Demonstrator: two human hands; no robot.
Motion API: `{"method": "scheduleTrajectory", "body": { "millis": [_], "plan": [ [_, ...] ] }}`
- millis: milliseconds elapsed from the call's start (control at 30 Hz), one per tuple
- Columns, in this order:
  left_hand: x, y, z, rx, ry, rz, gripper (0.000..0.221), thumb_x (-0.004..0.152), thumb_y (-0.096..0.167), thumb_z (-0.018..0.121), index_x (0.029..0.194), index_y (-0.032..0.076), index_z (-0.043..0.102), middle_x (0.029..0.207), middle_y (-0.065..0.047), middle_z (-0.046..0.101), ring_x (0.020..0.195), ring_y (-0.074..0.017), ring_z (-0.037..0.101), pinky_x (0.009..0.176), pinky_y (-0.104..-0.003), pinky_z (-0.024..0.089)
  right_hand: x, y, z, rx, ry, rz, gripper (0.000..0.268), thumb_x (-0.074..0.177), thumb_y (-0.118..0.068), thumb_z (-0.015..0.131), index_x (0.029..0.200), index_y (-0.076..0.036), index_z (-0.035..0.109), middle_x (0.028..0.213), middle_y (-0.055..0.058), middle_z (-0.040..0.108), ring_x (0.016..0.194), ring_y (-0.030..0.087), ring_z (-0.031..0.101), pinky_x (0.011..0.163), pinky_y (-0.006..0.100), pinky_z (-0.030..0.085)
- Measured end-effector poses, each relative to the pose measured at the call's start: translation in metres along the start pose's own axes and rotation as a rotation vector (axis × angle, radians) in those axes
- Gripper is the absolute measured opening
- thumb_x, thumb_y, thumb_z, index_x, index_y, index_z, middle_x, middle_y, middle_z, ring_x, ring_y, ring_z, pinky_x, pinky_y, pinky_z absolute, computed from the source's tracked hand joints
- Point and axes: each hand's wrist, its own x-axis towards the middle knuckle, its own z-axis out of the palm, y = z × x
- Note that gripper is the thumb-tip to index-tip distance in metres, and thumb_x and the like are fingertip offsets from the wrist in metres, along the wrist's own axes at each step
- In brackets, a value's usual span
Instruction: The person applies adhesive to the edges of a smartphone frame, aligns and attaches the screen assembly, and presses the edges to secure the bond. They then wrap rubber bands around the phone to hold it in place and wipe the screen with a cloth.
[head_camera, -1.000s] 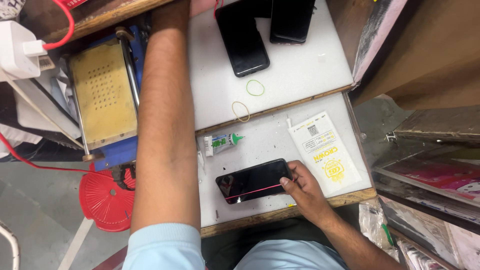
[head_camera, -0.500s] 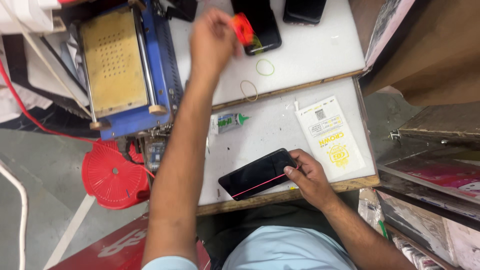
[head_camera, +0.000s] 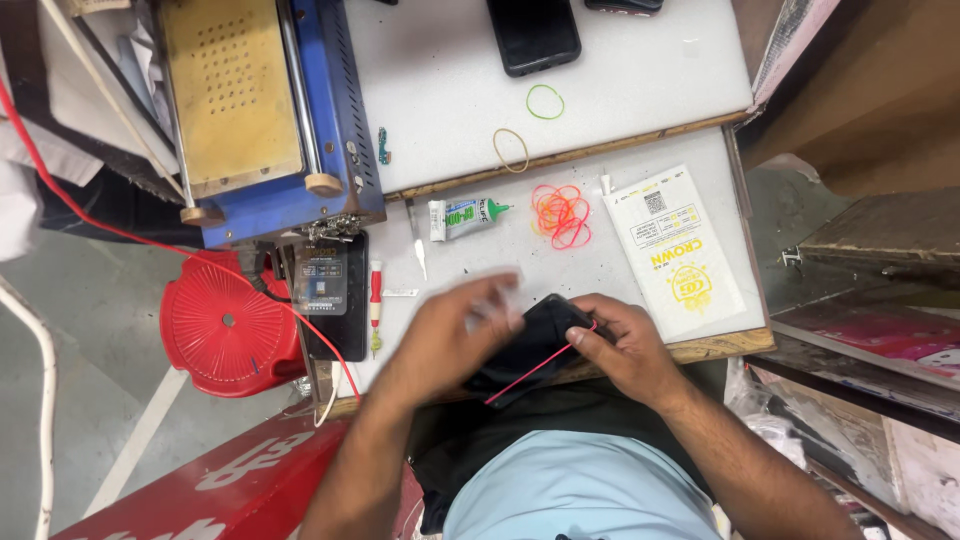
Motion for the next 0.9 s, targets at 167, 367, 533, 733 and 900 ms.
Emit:
{"method": "scheduleTrajectory", "body": {
  "millis": [167, 367, 533, 733, 900],
  "plan": [
    [-0.043, -0.019, 0.021, -0.241, -0.057, -0.072, 0.033, 0.092, 0.018, 0.077, 0.119, 0.002, 0.068, 0.096, -0.006, 0.077, 0.089, -0.0096, 0.067, 0.079, -0.027, 0.057, 0.010, -0.024, 0.011, 0.004, -0.124, 0.154, 0.030, 0.099, -0.013, 0.062, 0.125, 0.001, 0.067, 0.101, 0.003, 0.074, 0.090, 0.006, 0.066, 0.080, 0.024, 0.058],
    [-0.059, -0.040, 0.014, -0.679, 0.191, -0.058, 0.026, 0.096, 0.010, 0.071, 0.118, -0.002, 0.065, 0.107, -0.006, 0.073, 0.097, -0.0100, 0.067, 0.089, -0.028, 0.056, 0.043, -0.071, -0.016, -0.772, 0.311, -0.097, 0.019, 0.100, -0.017, 0.064, 0.115, -0.010, 0.074, 0.107, 0.007, 0.076, 0.078, 0.018, 0.073, 0.068, 0.030, 0.060],
    [-0.063, -0.050, 0.012, -0.764, 0.287, -0.071, 0.026, 0.096, 0.010, 0.071, 0.118, -0.002, 0.064, 0.105, -0.009, 0.074, 0.095, -0.0126, 0.068, 0.086, -0.030, 0.057, 0.079, -0.080, -0.027, -1.287, 0.319, -0.244, 0.015, 0.098, -0.017, 0.071, 0.111, -0.011, 0.077, 0.111, 0.009, 0.073, 0.086, 0.032, 0.071, 0.074, 0.042, 0.057],
    [-0.057, -0.045, 0.018, -0.697, 0.268, -0.034, 0.029, 0.097, 0.013, 0.070, 0.121, -0.002, 0.064, 0.106, -0.009, 0.073, 0.098, -0.0127, 0.068, 0.088, -0.029, 0.058, 0.092, -0.084, -0.031, -1.225, 0.261, -0.226, 0.012, 0.093, -0.021, 0.076, 0.100, -0.012, 0.078, 0.106, 0.007, 0.074, 0.083, 0.030, 0.071, 0.072, 0.041, 0.057],
    [-0.057, -0.046, 0.019, -0.771, 0.292, -0.044, 0.033, 0.097, 0.012, 0.069, 0.125, -0.002, 0.059, 0.109, -0.009, 0.072, 0.099, -0.0128, 0.068, 0.088, -0.030, 0.057, 0.072, -0.092, -0.035, -1.082, 0.400, -0.077, 0.019, 0.096, -0.022, 0.080, 0.111, -0.012, 0.079, 0.100, 0.012, 0.076, 0.071, 0.024, 0.072, 0.067, 0.034, 0.056]
  ]
}}
